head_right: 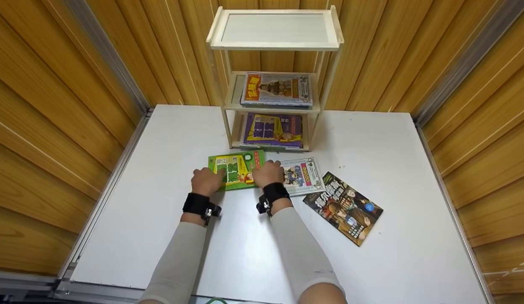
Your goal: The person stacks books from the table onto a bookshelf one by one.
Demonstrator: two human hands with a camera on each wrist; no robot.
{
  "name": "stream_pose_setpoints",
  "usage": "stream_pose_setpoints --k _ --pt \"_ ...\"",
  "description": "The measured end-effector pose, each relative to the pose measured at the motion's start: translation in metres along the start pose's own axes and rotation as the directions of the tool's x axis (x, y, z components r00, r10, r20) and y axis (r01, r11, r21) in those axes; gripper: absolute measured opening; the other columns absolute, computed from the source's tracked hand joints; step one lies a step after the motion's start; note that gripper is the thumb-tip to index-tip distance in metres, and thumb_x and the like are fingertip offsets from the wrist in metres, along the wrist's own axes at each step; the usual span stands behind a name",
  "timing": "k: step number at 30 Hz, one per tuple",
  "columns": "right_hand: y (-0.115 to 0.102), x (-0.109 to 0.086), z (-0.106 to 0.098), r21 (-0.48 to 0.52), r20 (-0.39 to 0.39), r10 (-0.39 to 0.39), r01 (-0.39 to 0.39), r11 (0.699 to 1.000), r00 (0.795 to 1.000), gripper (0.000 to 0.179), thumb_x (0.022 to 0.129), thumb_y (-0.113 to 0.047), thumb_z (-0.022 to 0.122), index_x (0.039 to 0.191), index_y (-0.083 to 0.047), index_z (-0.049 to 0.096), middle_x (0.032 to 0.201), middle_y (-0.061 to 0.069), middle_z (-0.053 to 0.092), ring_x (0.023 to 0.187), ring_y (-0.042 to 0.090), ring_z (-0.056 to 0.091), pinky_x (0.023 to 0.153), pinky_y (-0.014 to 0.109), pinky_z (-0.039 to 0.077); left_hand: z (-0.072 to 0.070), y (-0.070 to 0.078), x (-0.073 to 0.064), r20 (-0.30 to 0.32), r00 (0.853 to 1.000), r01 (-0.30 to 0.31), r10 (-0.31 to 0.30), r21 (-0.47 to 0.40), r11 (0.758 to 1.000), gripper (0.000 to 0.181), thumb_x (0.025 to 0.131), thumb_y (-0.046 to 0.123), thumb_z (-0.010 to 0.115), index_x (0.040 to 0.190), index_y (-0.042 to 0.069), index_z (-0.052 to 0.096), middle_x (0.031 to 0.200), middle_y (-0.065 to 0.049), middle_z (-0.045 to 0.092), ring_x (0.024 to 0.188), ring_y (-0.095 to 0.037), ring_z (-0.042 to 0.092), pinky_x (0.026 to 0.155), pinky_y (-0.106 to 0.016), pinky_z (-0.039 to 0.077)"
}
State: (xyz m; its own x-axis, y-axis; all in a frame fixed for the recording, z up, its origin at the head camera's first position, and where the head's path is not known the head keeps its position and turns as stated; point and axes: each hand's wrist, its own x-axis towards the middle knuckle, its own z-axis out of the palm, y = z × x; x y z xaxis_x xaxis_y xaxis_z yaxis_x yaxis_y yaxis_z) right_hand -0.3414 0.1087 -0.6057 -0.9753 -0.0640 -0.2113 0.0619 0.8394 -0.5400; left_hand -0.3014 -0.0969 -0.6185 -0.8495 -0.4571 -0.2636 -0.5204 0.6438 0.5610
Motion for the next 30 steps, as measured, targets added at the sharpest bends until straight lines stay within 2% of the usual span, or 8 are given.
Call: stream_pose_setpoints --k 4,7,10,15,19,24,28,30 --pt "-0.005 -0.001 0.005 0.049 0.015 0.057 -0.057 0.997 0.998 0.065 0.100 -0.043 0.059 0.136 0.011 0.059 0.145 0.034 0.045 0.116 0.048 0.057 0.101 0.057 0.050 0.003 0.005 -0.001 0.022 1.000 0.003 -0.003 0.015 1.000 0.073 0.100 0.062 0.059 0.120 -0.007 0.072 0.125 -0.023 0.056 0.110 -0.040 0.059 0.090 -0.050 0.052" --pt "-0.007 -0.001 0.009 0.049 0.021 0.082 -0.083 0.995 0.996 0.061 0.097 -0.043 0.061 0.130 0.008 0.061 0.150 0.034 0.041 0.110 0.045 0.058 0.098 0.055 0.051 0.005 0.006 -0.002 0.030 1.000 0.005 -0.006 0.025 1.000 0.072 0.100 0.062 0.058 0.117 -0.006 0.073 0.122 -0.021 0.056 0.108 -0.038 0.060 0.087 -0.049 0.053" --pt "-0.008 0.000 0.011 0.032 0.020 0.077 -0.078 0.996 0.997 0.057 0.096 -0.043 0.063 0.125 0.006 0.063 0.150 0.034 0.041 0.106 0.044 0.059 0.098 0.055 0.051 0.006 0.006 -0.004 0.029 1.000 0.000 -0.001 0.028 1.000 0.073 0.099 0.063 0.058 0.114 -0.007 0.075 0.121 -0.021 0.056 0.107 -0.038 0.060 0.086 -0.049 0.052" --pt "-0.007 0.002 0.012 0.040 0.040 0.079 -0.080 0.996 0.996 0.062 0.098 -0.044 0.061 0.133 0.008 0.060 0.153 0.036 0.040 0.103 0.041 0.059 0.096 0.053 0.051 0.005 0.004 -0.004 0.042 0.999 -0.024 0.023 0.016 1.000 0.072 0.100 0.061 0.058 0.111 -0.008 0.076 0.122 -0.024 0.057 0.109 -0.040 0.060 0.088 -0.050 0.053" --pt "-0.005 0.000 0.009 0.071 0.053 0.082 -0.086 0.994 0.995 0.055 0.101 -0.044 0.058 0.121 0.006 0.064 0.146 0.033 0.046 0.097 0.038 0.056 0.091 0.049 0.048 0.001 0.004 -0.005 0.054 0.998 -0.019 0.019 -0.009 1.000 0.073 0.101 0.061 0.058 0.114 -0.008 0.075 0.123 -0.025 0.057 0.110 -0.043 0.061 0.090 -0.052 0.053" --pt "-0.004 -0.004 0.008 0.107 0.043 0.064 -0.069 0.992 0.997 0.050 0.100 -0.043 0.059 0.115 0.003 0.067 0.136 0.029 0.053 0.104 0.038 0.056 0.096 0.052 0.049 -0.006 0.003 -0.004 0.060 0.998 -0.021 0.022 -0.016 1.000 0.071 0.101 0.061 0.057 0.113 -0.006 0.076 0.126 -0.027 0.059 0.110 -0.043 0.062 0.092 -0.053 0.053" --pt "-0.003 -0.007 0.009 0.120 0.026 0.052 -0.055 0.991 0.998 0.051 0.100 -0.042 0.059 0.121 0.005 0.068 0.139 0.031 0.055 0.114 0.043 0.058 0.103 0.057 0.048 -0.009 0.000 -0.005 0.069 0.997 -0.031 0.034 -0.045 0.998 0.065 0.101 0.061 0.056 0.099 -0.001 0.077 0.122 -0.025 0.061 0.101 -0.038 0.062 0.088 -0.049 0.053" --pt "-0.002 -0.009 0.010 0.113 0.027 0.056 -0.059 0.992 0.998 0.051 0.101 -0.042 0.058 0.117 0.005 0.070 0.140 0.032 0.054 0.115 0.044 0.058 0.103 0.058 0.048 -0.009 -0.002 -0.006 0.072 0.996 -0.041 0.045 -0.051 0.998 0.062 0.102 0.060 0.056 0.092 0.002 0.076 0.119 -0.025 0.062 0.097 -0.036 0.061 0.085 -0.048 0.052"
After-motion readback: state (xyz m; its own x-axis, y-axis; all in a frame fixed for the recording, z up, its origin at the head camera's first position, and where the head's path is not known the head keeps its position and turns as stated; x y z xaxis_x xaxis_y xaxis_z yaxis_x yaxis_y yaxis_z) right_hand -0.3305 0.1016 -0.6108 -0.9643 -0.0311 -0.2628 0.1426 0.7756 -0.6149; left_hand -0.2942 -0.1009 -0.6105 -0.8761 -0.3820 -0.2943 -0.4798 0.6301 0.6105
